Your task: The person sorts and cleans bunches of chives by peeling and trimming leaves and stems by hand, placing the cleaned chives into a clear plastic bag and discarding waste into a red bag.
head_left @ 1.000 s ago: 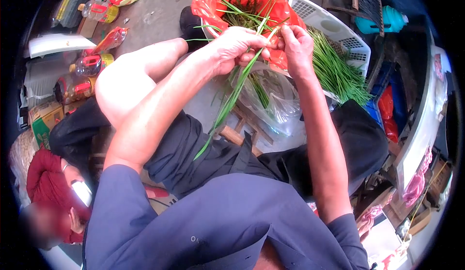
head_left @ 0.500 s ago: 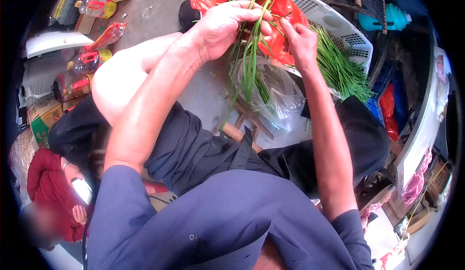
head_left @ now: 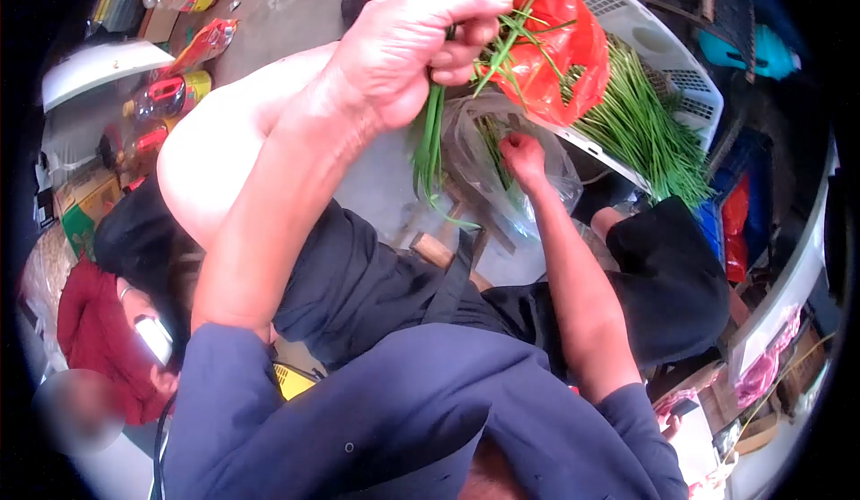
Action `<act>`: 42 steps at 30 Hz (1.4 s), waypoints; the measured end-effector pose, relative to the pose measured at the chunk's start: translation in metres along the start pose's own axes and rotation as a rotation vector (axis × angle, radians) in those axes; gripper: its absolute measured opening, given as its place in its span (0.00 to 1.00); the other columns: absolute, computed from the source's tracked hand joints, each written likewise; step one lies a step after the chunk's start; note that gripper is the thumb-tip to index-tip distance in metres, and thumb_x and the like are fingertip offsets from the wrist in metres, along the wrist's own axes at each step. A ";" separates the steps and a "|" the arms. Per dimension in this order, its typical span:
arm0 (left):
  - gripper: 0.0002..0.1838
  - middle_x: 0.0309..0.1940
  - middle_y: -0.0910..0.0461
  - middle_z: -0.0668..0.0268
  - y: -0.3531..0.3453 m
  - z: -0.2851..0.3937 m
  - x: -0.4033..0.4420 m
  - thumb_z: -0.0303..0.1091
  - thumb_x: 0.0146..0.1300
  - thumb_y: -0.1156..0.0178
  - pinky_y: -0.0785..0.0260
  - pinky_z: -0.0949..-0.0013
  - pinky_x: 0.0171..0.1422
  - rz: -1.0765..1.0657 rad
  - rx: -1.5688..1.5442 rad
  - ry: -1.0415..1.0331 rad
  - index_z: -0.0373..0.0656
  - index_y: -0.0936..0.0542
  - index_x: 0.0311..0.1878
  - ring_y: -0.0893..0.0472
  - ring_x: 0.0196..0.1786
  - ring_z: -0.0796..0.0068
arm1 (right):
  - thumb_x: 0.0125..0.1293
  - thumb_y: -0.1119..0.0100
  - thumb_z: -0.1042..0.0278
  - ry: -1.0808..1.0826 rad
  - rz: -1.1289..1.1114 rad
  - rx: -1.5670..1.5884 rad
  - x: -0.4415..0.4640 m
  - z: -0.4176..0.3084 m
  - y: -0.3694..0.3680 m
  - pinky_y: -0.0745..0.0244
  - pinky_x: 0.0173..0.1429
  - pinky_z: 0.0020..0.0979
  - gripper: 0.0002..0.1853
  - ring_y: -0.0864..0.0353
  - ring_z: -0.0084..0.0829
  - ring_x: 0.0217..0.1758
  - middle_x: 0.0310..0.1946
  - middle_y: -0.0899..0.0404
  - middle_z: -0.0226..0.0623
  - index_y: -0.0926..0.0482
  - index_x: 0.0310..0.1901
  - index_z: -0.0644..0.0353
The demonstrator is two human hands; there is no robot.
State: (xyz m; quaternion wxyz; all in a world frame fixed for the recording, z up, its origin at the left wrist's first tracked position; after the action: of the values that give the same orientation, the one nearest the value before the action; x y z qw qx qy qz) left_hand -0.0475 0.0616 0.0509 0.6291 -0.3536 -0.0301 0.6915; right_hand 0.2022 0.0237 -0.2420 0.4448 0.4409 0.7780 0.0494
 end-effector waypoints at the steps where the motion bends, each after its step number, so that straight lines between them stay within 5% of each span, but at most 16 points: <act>1: 0.06 0.23 0.31 0.74 0.002 -0.004 0.001 0.31 0.64 0.43 0.50 0.83 0.20 -0.023 -0.069 0.007 0.41 0.25 0.40 0.43 0.15 0.90 | 0.59 0.43 0.61 0.100 0.074 -0.098 0.021 0.022 -0.011 0.27 0.29 0.30 0.12 0.22 0.25 0.20 0.21 0.20 0.36 0.19 0.33 0.62; 4: 0.06 0.22 0.29 0.73 0.001 -0.011 0.003 0.31 0.62 0.42 0.50 0.83 0.19 -0.006 -0.095 0.074 0.40 0.24 0.39 0.41 0.16 0.91 | 0.60 0.44 0.60 0.240 0.139 -0.089 0.053 0.035 -0.028 0.27 0.31 0.31 0.12 0.21 0.29 0.23 0.20 0.21 0.36 0.18 0.35 0.60; 6: 0.07 0.22 0.27 0.73 -0.010 -0.013 0.004 0.32 0.60 0.40 0.49 0.84 0.19 0.006 -0.062 0.074 0.39 0.23 0.37 0.37 0.16 0.91 | 0.58 0.41 0.59 0.420 0.076 -0.149 0.061 0.031 -0.033 0.27 0.40 0.46 0.12 0.21 0.49 0.34 0.30 0.20 0.47 0.22 0.36 0.60; 7: 0.06 0.22 0.26 0.72 -0.012 -0.018 0.007 0.31 0.58 0.40 0.47 0.83 0.20 0.033 -0.035 0.039 0.39 0.23 0.36 0.35 0.17 0.90 | 0.59 0.41 0.57 0.603 0.210 0.056 0.086 0.076 -0.057 0.28 0.41 0.46 0.14 0.23 0.49 0.36 0.32 0.21 0.48 0.23 0.36 0.61; 8: 0.06 0.21 0.26 0.72 -0.015 -0.023 0.011 0.30 0.56 0.40 0.44 0.82 0.20 0.057 -0.002 0.004 0.39 0.22 0.35 0.32 0.18 0.88 | 0.59 0.40 0.56 0.702 0.269 -0.448 0.091 0.083 -0.067 0.28 0.42 0.45 0.15 0.21 0.42 0.41 0.38 0.19 0.45 0.24 0.35 0.62; 16: 0.04 0.14 0.25 0.59 -0.030 -0.032 0.012 0.23 0.45 0.45 0.32 0.65 0.24 0.096 0.052 -0.050 0.32 0.25 0.22 0.24 0.19 0.74 | 0.61 0.41 0.57 0.711 0.149 -0.374 0.105 0.073 -0.070 0.30 0.48 0.42 0.16 0.23 0.39 0.45 0.44 0.21 0.44 0.25 0.43 0.62; 27: 0.09 0.18 0.20 0.56 -0.035 -0.044 0.019 0.29 0.44 0.44 0.27 0.67 0.30 0.057 0.514 -0.210 0.34 0.19 0.26 0.19 0.23 0.70 | 0.65 0.44 0.59 0.757 -0.077 -0.268 0.074 0.016 -0.006 0.32 0.56 0.39 0.20 0.25 0.35 0.51 0.51 0.23 0.41 0.27 0.54 0.62; 30: 0.08 0.20 0.19 0.61 -0.026 -0.042 0.019 0.30 0.45 0.39 0.27 0.69 0.31 0.007 0.291 -0.178 0.36 0.18 0.26 0.19 0.25 0.76 | 0.65 0.44 0.60 0.706 -0.155 -0.157 0.038 -0.022 0.005 0.33 0.58 0.38 0.21 0.26 0.33 0.52 0.53 0.24 0.41 0.28 0.57 0.62; 31: 0.07 0.21 0.19 0.61 -0.023 -0.030 0.010 0.30 0.47 0.38 0.28 0.69 0.30 0.079 0.416 -0.138 0.35 0.18 0.27 0.21 0.24 0.76 | 0.60 0.41 0.62 0.456 -0.214 -0.161 0.014 -0.055 0.007 0.27 0.44 0.35 0.17 0.21 0.31 0.36 0.30 0.18 0.40 0.21 0.44 0.68; 34: 0.05 0.21 0.20 0.65 -0.009 -0.035 0.024 0.30 0.49 0.37 0.33 0.73 0.26 0.059 0.289 -0.252 0.38 0.18 0.28 0.24 0.23 0.79 | 0.60 0.39 0.61 0.399 -0.216 -0.171 -0.027 -0.083 0.021 0.33 0.30 0.32 0.15 0.29 0.25 0.23 0.19 0.27 0.35 0.23 0.30 0.68; 37: 0.04 0.21 0.23 0.70 -0.008 -0.025 0.012 0.31 0.54 0.39 0.50 0.79 0.18 -0.026 0.232 -0.205 0.41 0.21 0.30 0.36 0.15 0.88 | 0.61 0.39 0.60 0.406 -0.205 -0.036 -0.057 -0.100 0.044 0.34 0.28 0.29 0.16 0.30 0.21 0.22 0.17 0.30 0.30 0.26 0.26 0.66; 42: 0.03 0.22 0.24 0.72 -0.004 -0.034 0.012 0.28 0.55 0.42 0.52 0.80 0.18 -0.050 0.353 -0.085 0.41 0.23 0.33 0.38 0.15 0.89 | 0.63 0.40 0.60 0.324 -0.149 0.354 -0.096 -0.146 0.093 0.36 0.29 0.23 0.14 0.32 0.19 0.23 0.20 0.28 0.26 0.24 0.28 0.63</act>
State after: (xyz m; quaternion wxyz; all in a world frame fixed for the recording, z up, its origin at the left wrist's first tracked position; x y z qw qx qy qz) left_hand -0.0259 0.0591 0.0224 0.6967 -0.2072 0.0564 0.6845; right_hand 0.1747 0.0558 -0.0485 0.2324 0.4398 0.8661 -0.0505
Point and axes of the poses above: each hand's wrist, its own x-axis towards the middle knuckle, its own y-axis out of the back of the hand, z = x × y, the point moved 3 cm from there along x, towards the middle knuckle
